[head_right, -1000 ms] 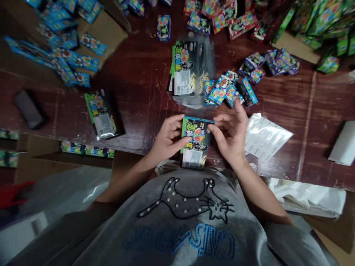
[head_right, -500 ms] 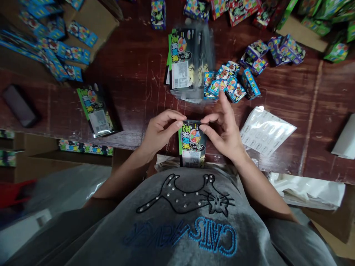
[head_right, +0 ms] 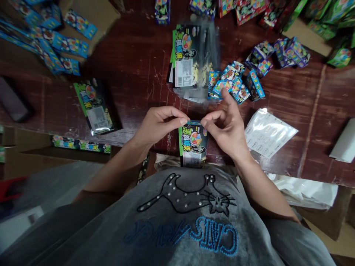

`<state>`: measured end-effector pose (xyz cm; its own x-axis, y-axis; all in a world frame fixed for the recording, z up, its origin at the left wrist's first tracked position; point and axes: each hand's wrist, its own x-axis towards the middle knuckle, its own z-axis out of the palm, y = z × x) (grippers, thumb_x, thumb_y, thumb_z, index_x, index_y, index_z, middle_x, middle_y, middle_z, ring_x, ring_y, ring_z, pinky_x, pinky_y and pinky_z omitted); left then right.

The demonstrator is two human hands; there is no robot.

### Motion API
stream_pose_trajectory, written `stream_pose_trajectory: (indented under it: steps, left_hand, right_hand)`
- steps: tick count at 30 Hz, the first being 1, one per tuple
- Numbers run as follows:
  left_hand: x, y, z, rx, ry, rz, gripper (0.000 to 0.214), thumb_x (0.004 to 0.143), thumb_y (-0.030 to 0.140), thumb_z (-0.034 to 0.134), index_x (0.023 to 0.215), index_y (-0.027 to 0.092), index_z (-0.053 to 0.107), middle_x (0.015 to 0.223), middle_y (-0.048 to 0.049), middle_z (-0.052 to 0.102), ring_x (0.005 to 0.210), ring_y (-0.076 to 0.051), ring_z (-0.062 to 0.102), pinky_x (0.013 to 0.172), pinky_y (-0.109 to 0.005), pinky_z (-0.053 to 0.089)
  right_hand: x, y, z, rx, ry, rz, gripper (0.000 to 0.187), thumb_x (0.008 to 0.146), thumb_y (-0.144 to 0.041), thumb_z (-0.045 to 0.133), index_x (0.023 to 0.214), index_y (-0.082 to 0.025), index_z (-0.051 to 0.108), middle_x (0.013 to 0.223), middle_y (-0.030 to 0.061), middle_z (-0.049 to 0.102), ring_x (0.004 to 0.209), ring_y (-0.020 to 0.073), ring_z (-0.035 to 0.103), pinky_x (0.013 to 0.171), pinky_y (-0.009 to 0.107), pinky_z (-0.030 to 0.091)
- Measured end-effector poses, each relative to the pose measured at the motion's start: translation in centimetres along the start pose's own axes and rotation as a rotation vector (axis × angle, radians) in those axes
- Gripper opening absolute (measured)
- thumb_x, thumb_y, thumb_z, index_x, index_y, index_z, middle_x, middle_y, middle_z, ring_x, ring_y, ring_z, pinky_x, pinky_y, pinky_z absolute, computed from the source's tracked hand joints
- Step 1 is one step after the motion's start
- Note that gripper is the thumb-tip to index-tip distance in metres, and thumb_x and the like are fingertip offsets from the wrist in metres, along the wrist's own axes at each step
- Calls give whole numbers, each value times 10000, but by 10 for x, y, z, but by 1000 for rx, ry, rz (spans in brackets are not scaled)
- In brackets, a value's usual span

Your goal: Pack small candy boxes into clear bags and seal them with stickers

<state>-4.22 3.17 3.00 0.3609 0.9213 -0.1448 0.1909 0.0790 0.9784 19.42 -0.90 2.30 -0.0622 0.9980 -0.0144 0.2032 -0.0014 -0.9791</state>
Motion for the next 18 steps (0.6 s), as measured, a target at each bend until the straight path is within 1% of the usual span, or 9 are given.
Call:
stream_pose_trajectory:
  steps: [2, 5, 7, 9, 11, 12, 15, 16, 18]
  left_hand:
    - [-1, -5, -3, -34, -49, 30, 234, 882, 414, 842, 916, 184, 814, 948, -52, 824, 874, -170, 740, 804, -296, 579]
    - [-2, -15, -4, -101, -97, 107, 256, 828, 380, 912, 953, 189, 795, 995, -50, 809, 920, -167, 746, 850, -298, 595]
    - [-1, -19, -2, -118, -83, 159, 215, 839, 333, 909, 944, 193, 784, 1001, -45, 792, 929, -156, 739, 866, -295, 594]
    - [1, -21, 2, -112, -72, 191, 158, 870, 307, 883, 919, 196, 782, 999, -43, 780, 923, -148, 733, 866, -296, 589]
    - [3, -19, 6, -93, -80, 194, 132, 880, 296, 867, 913, 200, 783, 996, -43, 776, 917, -150, 731, 866, -306, 588]
    - [4, -17, 7, -77, -84, 191, 123, 881, 292, 860, 914, 202, 783, 999, -45, 777, 918, -153, 730, 869, -313, 587]
    - [4, -10, 10, -19, -77, 182, 75, 886, 257, 817, 930, 208, 783, 1021, -53, 782, 933, -164, 730, 886, -332, 588]
    - [3, -8, 11, -2, -71, 181, 67, 886, 243, 800, 940, 209, 782, 1033, -55, 785, 942, -167, 732, 892, -337, 589]
    - [1, -5, 12, 20, -64, 180, 73, 883, 231, 783, 953, 209, 778, 1048, -59, 790, 956, -171, 736, 897, -340, 589]
  right_hand:
    - [-4, 0, -2, 18, -17, -15, 917, 948, -479, 802, 1698, -415, 279, 1020, -20, 779, 826, 189, 752, 891, 443, 667]
    - [-11, -4, -10, 25, -91, -60, 848, 955, -449, 801, 1669, -454, 343, 1127, -17, 775, 969, 202, 775, 948, 452, 654]
    - [-10, -11, -20, -12, -144, -93, 698, 960, -442, 797, 1585, -430, 488, 1215, 10, 766, 1131, 227, 756, 1042, 472, 617]
    - [-3, -22, -32, -102, -180, -128, 466, 942, -464, 813, 1375, -360, 672, 1233, 43, 755, 1215, 254, 711, 1102, 487, 572]
    - [11, -36, -41, -198, -264, -125, 286, 943, -503, 797, 1133, -297, 743, 1160, 60, 748, 1136, 256, 702, 1042, 466, 576]
    - [20, -42, -44, -239, -341, -110, 260, 952, -518, 776, 1052, -280, 741, 1100, 58, 743, 1059, 244, 701, 978, 444, 584]
    - [41, -53, -42, -374, -572, -80, 240, 960, -503, 726, 952, -263, 726, 968, 36, 727, 914, 218, 677, 852, 403, 562]
    - [45, -54, -39, -427, -602, -90, 223, 945, -484, 729, 936, -261, 726, 953, 34, 723, 911, 220, 672, 847, 403, 552]
    - [50, -50, -33, -509, -590, -115, 180, 920, -436, 735, 923, -256, 728, 954, 39, 717, 936, 232, 670, 864, 411, 545]
